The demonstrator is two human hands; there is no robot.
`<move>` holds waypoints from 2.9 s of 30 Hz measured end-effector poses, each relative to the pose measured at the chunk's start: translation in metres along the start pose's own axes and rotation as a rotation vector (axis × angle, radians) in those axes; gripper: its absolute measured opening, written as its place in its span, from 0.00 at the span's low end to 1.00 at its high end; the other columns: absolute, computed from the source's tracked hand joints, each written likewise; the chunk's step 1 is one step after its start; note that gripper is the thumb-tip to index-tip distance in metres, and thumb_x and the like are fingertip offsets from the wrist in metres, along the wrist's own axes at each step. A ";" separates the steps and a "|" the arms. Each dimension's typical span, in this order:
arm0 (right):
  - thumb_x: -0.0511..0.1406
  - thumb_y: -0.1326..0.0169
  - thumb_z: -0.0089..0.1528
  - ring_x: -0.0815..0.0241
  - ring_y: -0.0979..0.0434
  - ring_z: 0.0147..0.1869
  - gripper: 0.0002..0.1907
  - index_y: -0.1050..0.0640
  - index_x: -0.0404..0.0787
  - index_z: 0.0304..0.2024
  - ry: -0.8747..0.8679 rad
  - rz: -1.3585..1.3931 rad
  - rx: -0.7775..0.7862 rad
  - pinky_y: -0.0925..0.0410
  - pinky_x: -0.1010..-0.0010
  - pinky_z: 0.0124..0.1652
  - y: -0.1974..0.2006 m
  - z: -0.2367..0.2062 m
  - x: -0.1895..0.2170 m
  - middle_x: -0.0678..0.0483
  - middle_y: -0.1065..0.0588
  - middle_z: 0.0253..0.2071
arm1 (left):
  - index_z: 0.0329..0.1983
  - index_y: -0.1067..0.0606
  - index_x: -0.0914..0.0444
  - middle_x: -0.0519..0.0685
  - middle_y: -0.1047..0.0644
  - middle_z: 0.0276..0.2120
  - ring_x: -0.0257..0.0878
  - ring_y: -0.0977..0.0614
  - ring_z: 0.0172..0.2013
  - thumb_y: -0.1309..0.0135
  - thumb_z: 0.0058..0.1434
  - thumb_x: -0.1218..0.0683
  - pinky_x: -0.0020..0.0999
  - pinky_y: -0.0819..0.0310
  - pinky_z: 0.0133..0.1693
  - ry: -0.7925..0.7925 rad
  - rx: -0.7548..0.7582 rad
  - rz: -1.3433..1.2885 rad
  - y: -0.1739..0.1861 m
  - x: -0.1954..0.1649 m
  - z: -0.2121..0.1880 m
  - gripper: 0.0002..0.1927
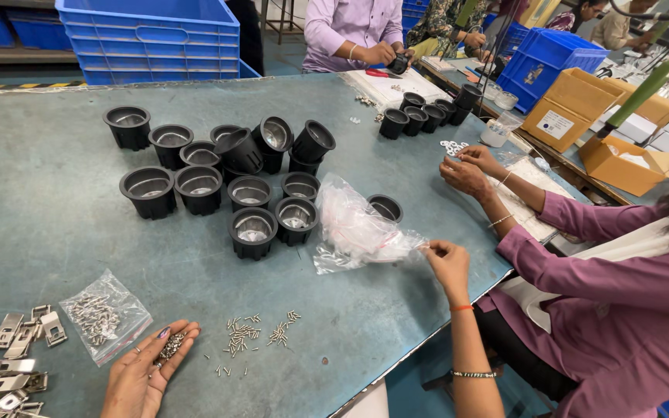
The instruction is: The person sorts small metal screws on a workbench, picking them up and placing them into a clear plastic bag. They handle the screws one at a time, occasionally adjusting the pile and the bag.
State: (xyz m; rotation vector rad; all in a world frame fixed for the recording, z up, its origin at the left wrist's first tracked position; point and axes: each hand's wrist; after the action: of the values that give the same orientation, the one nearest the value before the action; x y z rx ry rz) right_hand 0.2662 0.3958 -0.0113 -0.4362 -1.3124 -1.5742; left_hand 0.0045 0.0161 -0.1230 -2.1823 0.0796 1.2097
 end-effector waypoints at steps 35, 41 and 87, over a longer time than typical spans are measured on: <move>0.29 0.42 0.70 0.50 0.22 0.41 0.02 0.19 0.39 0.45 0.738 -0.334 -0.606 0.31 0.63 0.39 0.023 0.012 0.040 0.49 0.24 0.42 | 0.49 0.27 0.83 0.66 0.23 0.50 0.54 0.20 0.54 0.55 0.68 0.60 0.42 0.25 0.60 -0.021 0.216 -0.242 -0.037 -0.012 -0.008 0.17; 0.29 0.43 0.69 0.57 0.26 0.27 0.03 0.19 0.35 0.43 0.676 0.068 -0.181 0.34 0.66 0.32 -0.059 -0.005 0.095 0.48 0.24 0.31 | 0.46 0.26 0.81 0.63 0.21 0.46 0.51 0.18 0.52 0.52 0.66 0.63 0.37 0.22 0.58 -0.064 0.181 -0.367 -0.069 -0.021 0.004 0.13; 0.42 0.42 0.67 0.74 0.30 0.29 0.17 0.22 0.38 0.28 0.068 0.625 1.165 0.35 0.80 0.32 -0.228 -0.096 0.080 0.61 0.26 0.25 | 0.40 0.14 0.68 0.48 0.20 0.30 0.35 0.29 0.30 0.32 0.57 0.57 0.29 0.38 0.34 -0.150 -0.068 0.335 -0.033 0.018 0.013 0.10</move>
State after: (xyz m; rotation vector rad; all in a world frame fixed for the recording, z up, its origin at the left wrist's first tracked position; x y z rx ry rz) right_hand 0.0676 0.2544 -0.1024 -0.0205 -1.5872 -0.1800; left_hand 0.0164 0.0544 -0.1258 -2.1867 0.3572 1.5777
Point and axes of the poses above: each hand's wrist, its own z-axis towards the middle knuckle, its own y-axis out of the back of the hand, x = y × z
